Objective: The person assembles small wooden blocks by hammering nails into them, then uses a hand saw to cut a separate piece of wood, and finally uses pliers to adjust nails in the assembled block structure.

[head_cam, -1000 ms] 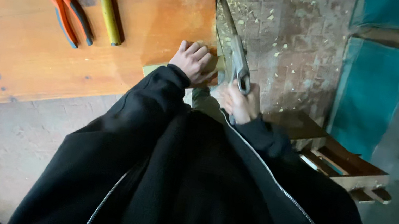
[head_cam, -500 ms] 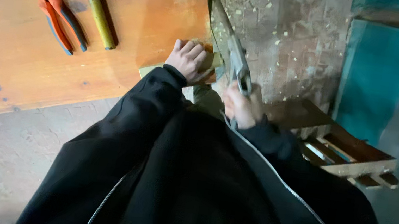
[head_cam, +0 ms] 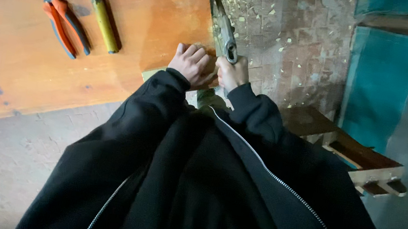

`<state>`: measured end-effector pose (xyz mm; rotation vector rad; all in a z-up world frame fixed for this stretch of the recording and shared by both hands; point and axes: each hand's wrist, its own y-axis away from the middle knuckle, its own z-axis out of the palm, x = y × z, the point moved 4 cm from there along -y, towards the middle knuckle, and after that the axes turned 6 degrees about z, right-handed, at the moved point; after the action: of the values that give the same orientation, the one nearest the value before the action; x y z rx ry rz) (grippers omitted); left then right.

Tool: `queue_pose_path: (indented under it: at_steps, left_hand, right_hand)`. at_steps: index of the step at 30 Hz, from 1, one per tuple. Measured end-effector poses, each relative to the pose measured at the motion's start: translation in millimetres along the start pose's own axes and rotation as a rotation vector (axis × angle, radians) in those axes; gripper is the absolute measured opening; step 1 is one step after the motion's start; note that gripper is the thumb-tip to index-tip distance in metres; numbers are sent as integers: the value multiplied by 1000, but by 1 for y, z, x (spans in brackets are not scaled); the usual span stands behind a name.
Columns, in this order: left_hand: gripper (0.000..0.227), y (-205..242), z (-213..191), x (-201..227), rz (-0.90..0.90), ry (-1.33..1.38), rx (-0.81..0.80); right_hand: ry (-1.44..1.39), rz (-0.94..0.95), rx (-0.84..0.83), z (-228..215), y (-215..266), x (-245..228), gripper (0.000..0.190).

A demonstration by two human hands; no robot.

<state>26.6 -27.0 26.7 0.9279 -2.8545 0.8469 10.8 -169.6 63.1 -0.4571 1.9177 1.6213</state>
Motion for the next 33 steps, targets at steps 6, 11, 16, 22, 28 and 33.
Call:
queue_pose_path:
  at_steps: [6, 11, 16, 22, 28, 33]
  left_hand:
    - [41, 2, 0, -4, -14, 23, 0]
    - [45, 1, -1, -3, 4, 8, -17]
    - [42, -4, -7, -4, 6, -23, -34]
    - [39, -1, -3, 0, -25, 31, -31]
    - [38, -7, -7, -4, -38, 33, -18]
    - [35, -3, -5, -2, -25, 19, -6]
  right_hand:
    - [-9, -51, 20, -16, 41, 23, 26]
    - [-64, -5, -18, -36, 109, 6, 26]
    - [-114, -15, -110, -43, 145, -15, 36]
    - [-105, -43, -108, -44, 137, -29, 39]
    - [-192, 6, -197, -27, 89, -17, 40]
    - [-75, -94, -107, -9, 45, -14, 32]
